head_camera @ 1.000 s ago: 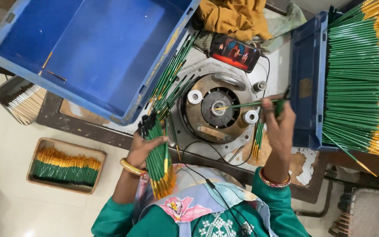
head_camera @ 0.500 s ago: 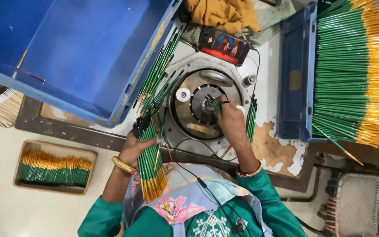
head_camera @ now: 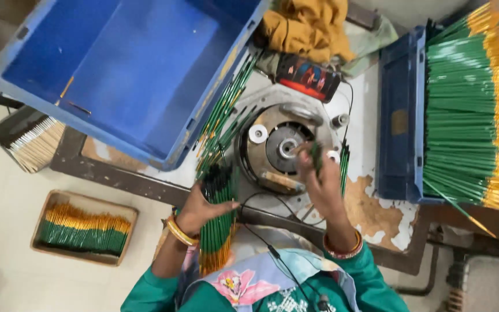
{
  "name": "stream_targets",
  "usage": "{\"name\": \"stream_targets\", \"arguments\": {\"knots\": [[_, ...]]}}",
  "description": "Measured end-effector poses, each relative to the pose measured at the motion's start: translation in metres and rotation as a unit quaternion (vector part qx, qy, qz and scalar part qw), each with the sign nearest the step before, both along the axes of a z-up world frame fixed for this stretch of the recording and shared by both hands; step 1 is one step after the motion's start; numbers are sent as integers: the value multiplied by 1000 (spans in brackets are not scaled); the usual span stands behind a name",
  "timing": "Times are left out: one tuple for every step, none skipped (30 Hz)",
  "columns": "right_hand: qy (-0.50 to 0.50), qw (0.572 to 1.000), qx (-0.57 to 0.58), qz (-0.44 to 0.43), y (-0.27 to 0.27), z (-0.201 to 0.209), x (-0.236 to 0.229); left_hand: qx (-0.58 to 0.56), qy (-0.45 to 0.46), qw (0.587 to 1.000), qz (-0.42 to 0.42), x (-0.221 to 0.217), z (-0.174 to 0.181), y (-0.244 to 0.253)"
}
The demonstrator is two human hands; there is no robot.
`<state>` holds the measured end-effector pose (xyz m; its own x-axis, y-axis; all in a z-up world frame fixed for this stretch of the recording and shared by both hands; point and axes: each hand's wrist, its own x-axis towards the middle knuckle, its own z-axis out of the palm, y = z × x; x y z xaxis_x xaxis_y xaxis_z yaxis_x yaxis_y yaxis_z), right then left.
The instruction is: The person uses a rotating grinding machine to sharpen the tips of green and yellow sticks, likely matches. They hold bundles of sticks in their left hand and feed them into the spinning wheel with their right hand, then place the processed sticks into a blue bin.
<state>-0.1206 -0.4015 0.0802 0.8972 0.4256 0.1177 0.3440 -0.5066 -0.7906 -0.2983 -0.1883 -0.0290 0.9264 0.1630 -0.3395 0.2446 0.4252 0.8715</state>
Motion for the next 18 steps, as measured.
{"name": "stream_targets", "arguments": {"knots": [[45, 997, -22, 61, 1, -3, -14, 143, -104, 984, 28, -5, 14, -12], [90, 987, -44, 122, 1, -8, -28, 283, -204, 936, 52, -9, 26, -25], [99, 986, -47, 122, 0, -18, -34, 280, -196, 938, 50, -13, 22, -29], [39, 965, -107, 235, -2, -27, -40, 121, -98, 988, -5, -17, 19, -34], [-35, 927, -162, 338, 1, -36, -36, -36, -12, 997, -65, -7, 16, -32], [-40, 928, -161, 333, -13, -32, -23, -33, -17, 997, -69, -6, 9, -27], [5, 956, -126, 263, -26, -29, -12, 92, -52, 994, -26, -11, 5, -24], [52, 976, -92, 192, -38, -26, -1, 215, -86, 973, 16, -16, -1, -20], [52, 976, -92, 190, -46, -21, 5, 214, -87, 973, 15, -18, 2, -14], [24, 994, -54, 89, -54, -17, 12, 105, -20, 993, 54, -20, 5, -8], [-5, 1000, -16, -12, -62, -12, 20, -7, 46, 994, 95, -22, 7, -3], [-5, 1000, -17, -10, -61, 0, 13, -9, 46, 994, 96, -23, -7, 0], [-55, 998, 24, -27, -61, 11, 4, -38, 47, 993, 100, -27, -20, -1], [-105, 991, 67, -41, -61, 23, -5, -68, 47, 991, 104, -32, -34, -2], [-105, 992, 65, -42, -56, -2, 0, -70, 48, 991, 104, -30, -41, -4], [-126, 990, -52, -22, -51, -26, 5, -65, 65, 993, 78, -28, -47, -6], [-151, 975, -163, -5, -43, -49, 15, -55, 75, 994, 49, -19, -53, -2], [-156, 975, -160, -9, -33, -57, 19, -51, 69, 995, 47, -12, -52, -3]]}}
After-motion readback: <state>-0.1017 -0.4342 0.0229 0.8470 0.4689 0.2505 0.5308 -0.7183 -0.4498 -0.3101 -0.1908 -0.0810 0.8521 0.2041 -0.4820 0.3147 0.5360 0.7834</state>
